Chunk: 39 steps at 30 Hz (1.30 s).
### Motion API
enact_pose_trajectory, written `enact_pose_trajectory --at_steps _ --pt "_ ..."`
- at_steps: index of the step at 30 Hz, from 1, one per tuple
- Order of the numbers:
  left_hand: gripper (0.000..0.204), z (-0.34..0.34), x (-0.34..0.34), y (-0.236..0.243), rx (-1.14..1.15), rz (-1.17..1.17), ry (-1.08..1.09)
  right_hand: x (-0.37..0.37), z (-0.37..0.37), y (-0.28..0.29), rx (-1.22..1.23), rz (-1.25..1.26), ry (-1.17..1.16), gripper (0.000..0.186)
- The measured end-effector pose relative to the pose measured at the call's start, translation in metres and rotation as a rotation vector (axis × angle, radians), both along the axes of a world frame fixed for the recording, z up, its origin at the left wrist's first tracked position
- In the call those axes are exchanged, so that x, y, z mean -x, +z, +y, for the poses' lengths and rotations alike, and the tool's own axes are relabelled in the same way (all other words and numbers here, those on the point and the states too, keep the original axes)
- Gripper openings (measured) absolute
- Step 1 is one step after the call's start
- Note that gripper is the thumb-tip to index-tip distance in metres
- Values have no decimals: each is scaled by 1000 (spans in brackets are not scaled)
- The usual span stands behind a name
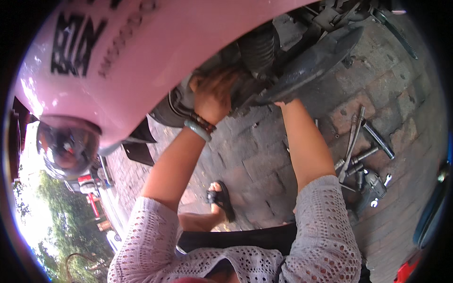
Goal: The person selects socket bits from a wall rack, attaches them to a cordless impact wrench, and uses the tool to remove bolts from the rear wheel and brake assembly of a pink scooter. The person then manually adjusts the brake caliper and reattaches bolts to the wheel hub.
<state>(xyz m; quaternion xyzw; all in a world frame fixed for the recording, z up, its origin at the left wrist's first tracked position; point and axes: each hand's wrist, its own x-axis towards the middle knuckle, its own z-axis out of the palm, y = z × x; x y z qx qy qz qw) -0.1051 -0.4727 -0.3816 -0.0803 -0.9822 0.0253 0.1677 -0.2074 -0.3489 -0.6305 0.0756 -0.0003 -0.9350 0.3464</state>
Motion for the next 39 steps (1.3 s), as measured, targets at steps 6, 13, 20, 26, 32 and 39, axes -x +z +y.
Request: enact_pose_trajectory --at_steps 6,13,20,26,32,39 --pt "36 -4 1 -2 -31 88 -197 -11 2 -3 -133 130 -29 46" --pt "39 15 -18 -1 59 154 -60 -105 73 86 -526 172 55 39" --pt "22 93 -76 -85 -666 -262 1 -226 248 94 -1170 282 134 31" --pt "54 33 -24 -171 -1043 -6 338 -244 297 102 -2185 862 -15 27" --pt "57 19 -14 -189 -700 -204 300 -209 336 72 -2585 810 38 31" --pt "60 47 -41 -138 -665 -591 333 -138 345 52 -2620 433 982 64"
